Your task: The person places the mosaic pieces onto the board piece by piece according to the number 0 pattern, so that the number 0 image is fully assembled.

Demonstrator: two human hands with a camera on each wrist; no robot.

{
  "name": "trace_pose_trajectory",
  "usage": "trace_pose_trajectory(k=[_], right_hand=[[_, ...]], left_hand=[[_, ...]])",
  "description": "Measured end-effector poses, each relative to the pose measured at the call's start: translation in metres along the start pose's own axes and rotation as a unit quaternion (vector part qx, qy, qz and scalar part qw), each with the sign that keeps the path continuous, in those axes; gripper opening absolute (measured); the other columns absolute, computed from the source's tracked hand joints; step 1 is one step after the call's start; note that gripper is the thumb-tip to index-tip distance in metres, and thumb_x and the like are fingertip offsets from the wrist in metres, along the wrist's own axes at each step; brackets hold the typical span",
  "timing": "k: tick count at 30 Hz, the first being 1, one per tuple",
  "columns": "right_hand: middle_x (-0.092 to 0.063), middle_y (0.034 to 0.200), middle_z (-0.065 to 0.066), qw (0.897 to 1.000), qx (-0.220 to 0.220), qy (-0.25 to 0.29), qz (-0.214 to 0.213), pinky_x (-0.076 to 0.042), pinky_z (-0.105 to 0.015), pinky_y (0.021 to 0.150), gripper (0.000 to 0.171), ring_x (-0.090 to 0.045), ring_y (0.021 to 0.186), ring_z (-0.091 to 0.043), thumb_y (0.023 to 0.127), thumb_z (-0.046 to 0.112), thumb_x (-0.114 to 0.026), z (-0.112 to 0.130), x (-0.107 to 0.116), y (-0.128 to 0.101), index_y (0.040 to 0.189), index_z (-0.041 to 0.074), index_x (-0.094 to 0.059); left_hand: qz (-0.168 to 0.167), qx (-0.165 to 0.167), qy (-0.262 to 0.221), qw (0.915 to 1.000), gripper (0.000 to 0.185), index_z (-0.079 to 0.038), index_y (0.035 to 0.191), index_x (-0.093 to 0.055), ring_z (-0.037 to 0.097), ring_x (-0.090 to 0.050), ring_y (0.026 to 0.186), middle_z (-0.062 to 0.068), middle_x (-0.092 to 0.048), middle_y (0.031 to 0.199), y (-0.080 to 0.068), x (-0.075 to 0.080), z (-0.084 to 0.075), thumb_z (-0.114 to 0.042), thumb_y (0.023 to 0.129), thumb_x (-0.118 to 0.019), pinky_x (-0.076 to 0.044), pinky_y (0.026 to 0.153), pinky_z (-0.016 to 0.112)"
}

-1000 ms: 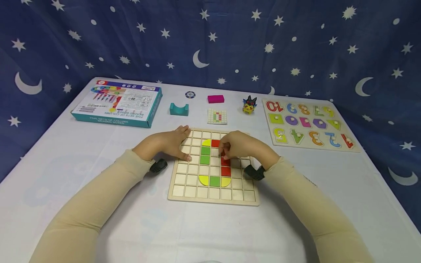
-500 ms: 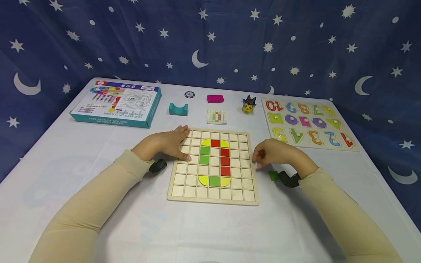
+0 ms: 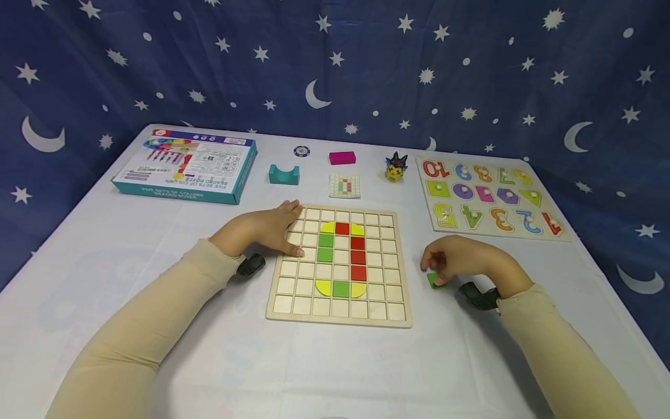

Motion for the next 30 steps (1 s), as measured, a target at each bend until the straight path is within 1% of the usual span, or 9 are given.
trace_pose_trajectory(k=[7, 11, 14, 18, 23, 25, 27, 30], right_hand=[[-0.049, 0.074, -0.003, 1.000, -0.004, 0.027, 0.004, -0.043, -0.026, 0.062, 0.025, -0.046, 0.072, -0.016, 0.066, -0.002, -0.077, -0.006, -0.008, 0.001, 0.084, 0.007, -0.061], [-0.049, 0.072, -0.003, 1.000, 0.000, 0.022, -0.005, -0.043, -0.027, 0.060, 0.025, -0.047, 0.070, -0.016, 0.066, -0.005, -0.075, -0.006, -0.010, 0.002, 0.081, 0.007, -0.059], [-0.051, 0.072, -0.002, 1.000, 0.007, 0.007, -0.018, -0.042, -0.027, 0.061, 0.025, -0.047, 0.070, -0.016, 0.066, -0.006, -0.074, -0.005, -0.011, 0.004, 0.081, 0.007, -0.059], [-0.053, 0.074, -0.001, 0.999, 0.011, -0.014, -0.047, -0.042, -0.028, 0.064, 0.026, -0.048, 0.072, -0.016, 0.066, -0.005, -0.075, -0.004, -0.011, 0.009, 0.080, 0.008, -0.058], [-0.054, 0.075, -0.001, 0.996, 0.002, -0.027, -0.082, -0.041, -0.028, 0.064, 0.022, -0.048, 0.073, -0.016, 0.069, -0.004, -0.074, 0.000, -0.006, 0.013, 0.078, 0.008, -0.058], [-0.054, 0.075, -0.002, 0.995, -0.002, -0.027, -0.093, -0.041, -0.027, 0.062, 0.018, -0.048, 0.071, -0.016, 0.072, -0.003, -0.072, 0.002, -0.002, 0.015, 0.080, 0.007, -0.060], [-0.055, 0.075, -0.002, 0.994, -0.005, -0.026, -0.104, -0.040, -0.027, 0.060, 0.015, -0.048, 0.069, -0.016, 0.074, -0.003, -0.070, 0.006, 0.002, 0.016, 0.086, 0.005, -0.064], [-0.055, 0.075, -0.003, 0.992, -0.009, -0.027, -0.119, -0.039, -0.026, 0.058, 0.020, -0.048, 0.067, -0.015, 0.078, -0.002, -0.067, 0.012, 0.008, 0.017, 0.097, 0.002, -0.066]], left_hand=[[-0.003, -0.005, 0.002, 1.0000, 0.105, 0.005, 0.146, -0.008, 0.036, 0.000, 0.141, 0.021, -0.001, 0.153, 0.000, 0.000, 0.000, -0.048, 0.078, -0.068, -0.011, 0.114, 0.049], [-0.001, -0.001, 0.002, 1.0000, 0.105, 0.004, 0.146, -0.008, 0.036, 0.000, 0.141, 0.020, -0.001, 0.154, 0.000, -0.001, 0.001, -0.049, 0.078, -0.068, -0.011, 0.114, 0.049], [0.001, 0.001, 0.003, 1.0000, 0.105, 0.005, 0.146, -0.008, 0.036, 0.000, 0.141, 0.021, -0.001, 0.153, 0.000, -0.001, 0.001, -0.049, 0.078, -0.068, -0.011, 0.113, 0.050], [0.002, 0.000, 0.003, 1.0000, 0.106, 0.005, 0.146, -0.008, 0.036, 0.000, 0.141, 0.021, -0.001, 0.153, 0.000, -0.001, 0.000, -0.049, 0.078, -0.068, -0.011, 0.113, 0.050], [0.002, 0.000, 0.003, 1.0000, 0.106, 0.005, 0.146, -0.008, 0.036, 0.001, 0.141, 0.020, -0.001, 0.154, 0.000, -0.002, 0.000, -0.049, 0.078, -0.068, -0.011, 0.113, 0.050], [0.001, 0.001, 0.003, 1.0000, 0.106, 0.005, 0.146, -0.007, 0.035, 0.001, 0.141, 0.020, 0.000, 0.154, 0.000, -0.001, 0.000, -0.049, 0.078, -0.068, -0.011, 0.113, 0.050], [0.000, 0.001, 0.003, 1.0000, 0.106, 0.005, 0.146, -0.007, 0.035, 0.001, 0.141, 0.020, 0.000, 0.154, 0.000, -0.001, -0.001, -0.049, 0.078, -0.068, -0.011, 0.113, 0.050], [-0.001, 0.002, 0.004, 1.0000, 0.106, 0.004, 0.146, -0.007, 0.035, 0.001, 0.142, 0.020, 0.000, 0.154, 0.000, 0.000, -0.001, -0.048, 0.077, -0.069, -0.011, 0.113, 0.049]])
Point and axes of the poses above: each hand's wrist, its own y-axis towards the middle knuckle, its own x-axis out of the back of the hand, z = x × y, the point moved 1 cm from there along y, towards the middle knuckle
